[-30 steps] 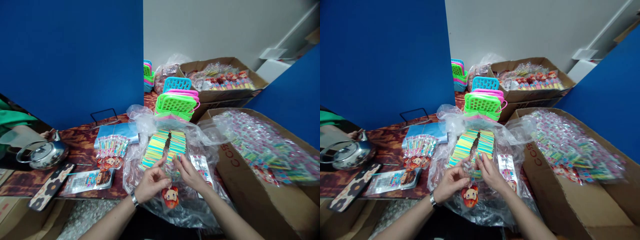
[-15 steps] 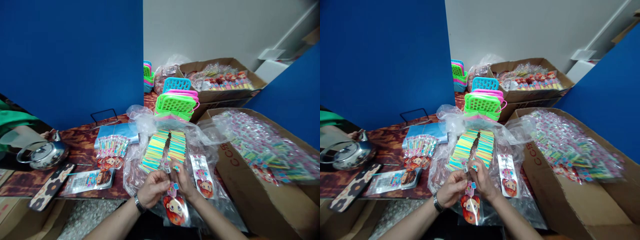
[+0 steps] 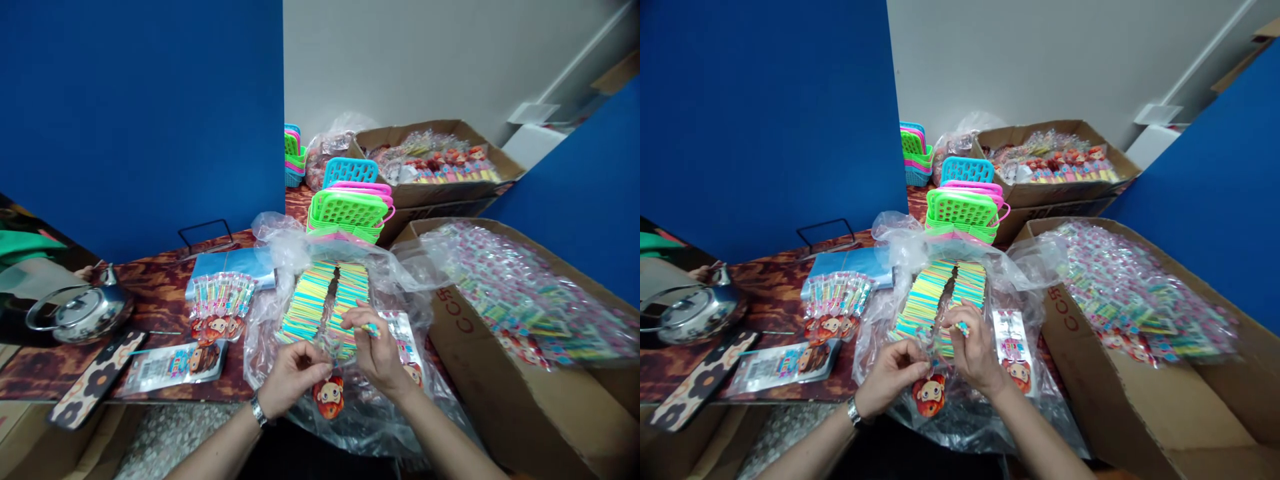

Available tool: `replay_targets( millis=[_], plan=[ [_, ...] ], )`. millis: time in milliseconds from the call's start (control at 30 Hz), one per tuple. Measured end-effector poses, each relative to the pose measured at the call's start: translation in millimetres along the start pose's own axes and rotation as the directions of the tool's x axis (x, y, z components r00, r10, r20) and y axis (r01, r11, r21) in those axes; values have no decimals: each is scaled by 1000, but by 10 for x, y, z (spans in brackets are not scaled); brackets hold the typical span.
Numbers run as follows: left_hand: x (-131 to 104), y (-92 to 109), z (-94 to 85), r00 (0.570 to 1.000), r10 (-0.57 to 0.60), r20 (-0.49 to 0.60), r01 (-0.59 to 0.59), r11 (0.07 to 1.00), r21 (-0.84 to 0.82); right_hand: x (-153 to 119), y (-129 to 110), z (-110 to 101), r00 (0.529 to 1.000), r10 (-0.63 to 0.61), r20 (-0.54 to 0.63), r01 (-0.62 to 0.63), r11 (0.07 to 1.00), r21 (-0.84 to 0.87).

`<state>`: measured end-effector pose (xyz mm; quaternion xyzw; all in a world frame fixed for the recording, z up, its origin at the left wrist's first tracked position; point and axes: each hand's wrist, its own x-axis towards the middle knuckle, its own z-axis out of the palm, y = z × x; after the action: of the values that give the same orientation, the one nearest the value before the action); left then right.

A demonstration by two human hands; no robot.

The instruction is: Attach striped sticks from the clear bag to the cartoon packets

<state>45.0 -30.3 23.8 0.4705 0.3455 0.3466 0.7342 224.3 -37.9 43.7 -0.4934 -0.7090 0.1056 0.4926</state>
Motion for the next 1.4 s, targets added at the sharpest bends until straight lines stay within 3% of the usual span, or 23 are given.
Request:
replay_targets(
  millis=[133,300,433,567,633,733,833,967,1267,1333,1400],
  plan=[
    [5,-68,13,998,20,-67,-13,995,95,54,-63,0,1000,-17,-24,18,1000,25],
    [27,-115,29,988,77,-134,-43,970,239,117,-207,8,977,181,-115,-165,977,138],
    [13,-126,19,987,79,-138,-44,969,244,165,-229,-13,957,290,-3,-288,953,98],
    [-22,-138,-45,987,43,-155,-12,981,196,124,-47,-14,912,402,76,-399,915,-57],
    [-37,-138,-76,985,29,-173,2,984,180,55,80,18,915,387,115,-360,912,-198],
    [-54,-123,-99,981,26,-193,10,984,181,-85,216,91,955,244,169,-180,929,-325],
    [-60,-99,-101,980,31,-196,6,982,187,-199,239,143,991,-1,136,41,956,-291],
    [-56,-88,-97,981,46,-187,-9,981,193,-232,164,154,973,-193,126,213,961,-176],
    [-69,-114,-73,980,44,-196,-7,982,188,-191,102,148,956,-269,118,278,958,-74],
    [-66,-82,-100,977,62,-206,-20,980,197,-205,138,143,963,-232,137,250,960,-127],
    [-57,-30,-159,966,93,-240,-43,977,207,-220,195,144,979,-106,176,147,960,-237]
  ],
)
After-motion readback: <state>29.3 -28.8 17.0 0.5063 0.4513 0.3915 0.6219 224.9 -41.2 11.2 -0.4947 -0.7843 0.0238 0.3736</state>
